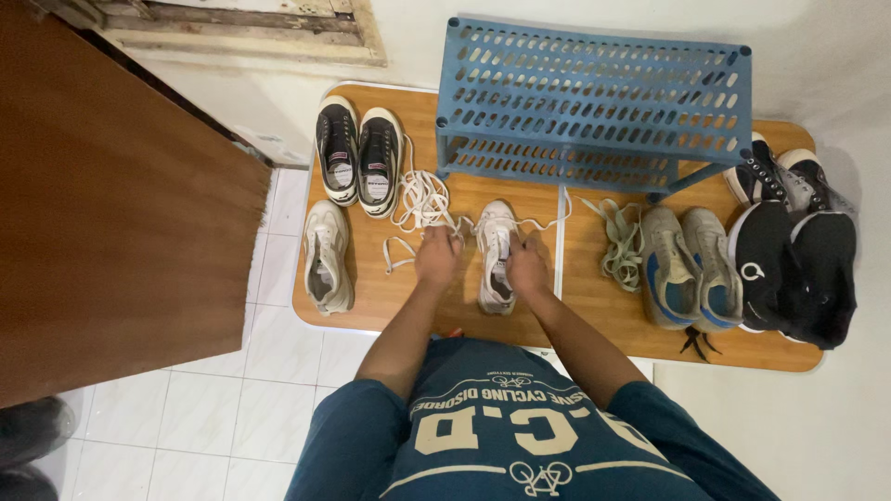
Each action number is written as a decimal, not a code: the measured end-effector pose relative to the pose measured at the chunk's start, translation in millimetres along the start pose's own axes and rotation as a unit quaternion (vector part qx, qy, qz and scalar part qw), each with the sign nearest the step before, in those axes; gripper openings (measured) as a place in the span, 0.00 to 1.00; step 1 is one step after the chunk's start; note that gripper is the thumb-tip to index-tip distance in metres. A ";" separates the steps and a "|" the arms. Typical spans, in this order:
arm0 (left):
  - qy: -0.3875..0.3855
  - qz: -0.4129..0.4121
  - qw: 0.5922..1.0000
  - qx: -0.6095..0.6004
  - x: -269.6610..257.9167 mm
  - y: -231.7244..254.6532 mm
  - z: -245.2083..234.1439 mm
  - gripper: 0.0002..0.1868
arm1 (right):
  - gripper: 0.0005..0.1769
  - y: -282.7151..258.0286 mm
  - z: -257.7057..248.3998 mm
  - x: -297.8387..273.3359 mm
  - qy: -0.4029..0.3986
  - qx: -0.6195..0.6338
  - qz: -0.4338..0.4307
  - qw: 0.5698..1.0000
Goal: The person removes the existing laces from a white sneaker and then threads a new lace through the eyelets, pulling it tight and tying a knot. The task is performed on a wooden table with other shoes and laces nearby.
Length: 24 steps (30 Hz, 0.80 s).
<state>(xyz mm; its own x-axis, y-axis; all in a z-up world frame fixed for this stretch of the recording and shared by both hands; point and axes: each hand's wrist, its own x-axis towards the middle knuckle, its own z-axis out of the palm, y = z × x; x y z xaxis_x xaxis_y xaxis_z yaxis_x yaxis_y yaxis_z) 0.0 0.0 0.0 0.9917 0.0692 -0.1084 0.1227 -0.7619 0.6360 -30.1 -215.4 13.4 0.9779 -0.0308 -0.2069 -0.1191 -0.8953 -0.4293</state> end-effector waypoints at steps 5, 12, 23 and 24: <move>0.008 0.028 1.000 -0.010 4.1 8.5 -25.6 0.12 | 0.33 2.0 2.9 0.4 0.007 -0.002 -0.010 1.000; -0.062 0.100 0.990 -0.073 26.7 40.7 -11.6 0.10 | 0.36 1.7 -5.4 -2.2 0.023 0.027 -0.069 0.997; -0.101 0.122 0.987 -0.008 48.0 52.3 36.4 0.12 | 0.37 7.0 4.4 -19.4 -0.023 0.067 0.067 0.995; -0.105 0.119 0.987 -0.004 45.5 53.9 30.6 0.13 | 0.35 12.8 10.0 -18.5 -0.012 0.080 0.058 0.995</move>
<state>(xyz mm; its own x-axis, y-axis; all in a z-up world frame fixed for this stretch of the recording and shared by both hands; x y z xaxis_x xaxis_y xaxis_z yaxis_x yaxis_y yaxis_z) 50.6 -57.6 6.0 0.9625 -0.2473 -0.1111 -0.1120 -0.7358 0.6678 -51.5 -221.9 3.0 0.9519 -0.1170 -0.2831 -0.2579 -0.8045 -0.5350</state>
